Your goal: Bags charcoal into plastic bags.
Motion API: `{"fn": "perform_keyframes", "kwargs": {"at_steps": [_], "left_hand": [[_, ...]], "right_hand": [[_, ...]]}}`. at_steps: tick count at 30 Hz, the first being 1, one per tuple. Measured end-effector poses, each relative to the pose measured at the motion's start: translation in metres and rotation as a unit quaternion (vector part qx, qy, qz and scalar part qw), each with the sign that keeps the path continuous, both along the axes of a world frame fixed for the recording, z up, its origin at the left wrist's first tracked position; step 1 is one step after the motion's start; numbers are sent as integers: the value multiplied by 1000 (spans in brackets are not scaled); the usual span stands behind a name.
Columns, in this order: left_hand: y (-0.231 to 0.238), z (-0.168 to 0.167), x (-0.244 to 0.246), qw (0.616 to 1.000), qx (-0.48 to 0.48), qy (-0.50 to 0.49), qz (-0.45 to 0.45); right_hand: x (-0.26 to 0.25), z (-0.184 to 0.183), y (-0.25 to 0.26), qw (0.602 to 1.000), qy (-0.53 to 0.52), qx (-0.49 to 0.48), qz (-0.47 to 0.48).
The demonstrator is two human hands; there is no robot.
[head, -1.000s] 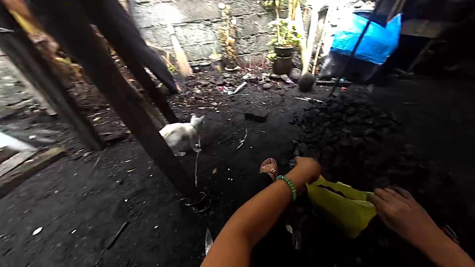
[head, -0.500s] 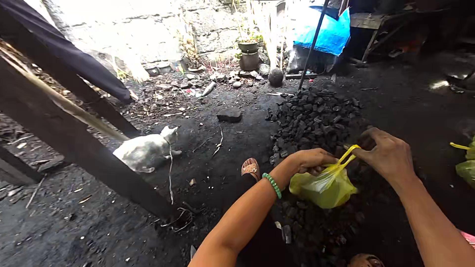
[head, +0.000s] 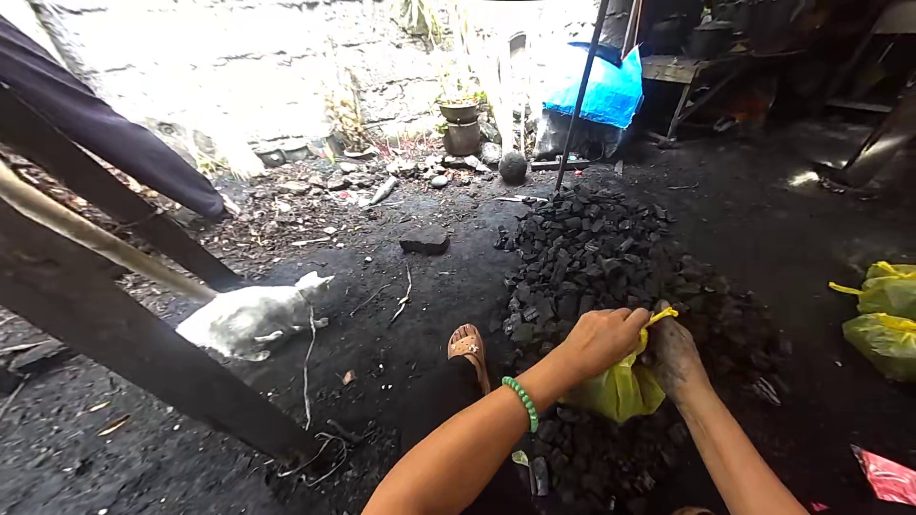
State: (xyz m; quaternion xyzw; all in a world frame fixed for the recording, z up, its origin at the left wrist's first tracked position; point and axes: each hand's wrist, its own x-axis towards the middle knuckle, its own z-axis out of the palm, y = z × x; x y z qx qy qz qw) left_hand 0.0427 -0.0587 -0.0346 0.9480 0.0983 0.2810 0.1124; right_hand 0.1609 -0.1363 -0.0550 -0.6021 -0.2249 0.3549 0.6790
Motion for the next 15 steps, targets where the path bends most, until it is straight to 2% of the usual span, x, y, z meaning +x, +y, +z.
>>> {"fn": "perform_keyframes", "kwargs": {"at_steps": [2, 4, 5, 7, 8, 10, 12, 15], "left_hand": [[2, -11, 1, 988, 144, -55, -8], [-1, -10, -1, 984, 168, -53, -23], [-7, -5, -3, 991, 130, -16, -15], [-21, 19, -8, 990, -68, 123, 18], [-23, 33, -8, 964, -195, 181, 26], [-17, 40, -7, 886, -415, 204, 27], [-18, 40, -7, 774, -617, 140, 22], [-33, 45, -3, 609, -793, 3, 9]], "right_hand": [[1, -2, 2, 1000, 1, -12, 6], [7, -5, -2, 999, 21, 23, 33], [13, -7, -7, 997, 13, 45, 56], [22, -12, -14, 991, -59, 68, 102], [25, -13, -17, 984, -112, 71, 117], [27, -12, -23, 969, -200, 78, 126], [23, -3, -27, 955, -262, 97, 98], [9, -1, -28, 937, -315, 150, -8]]}}
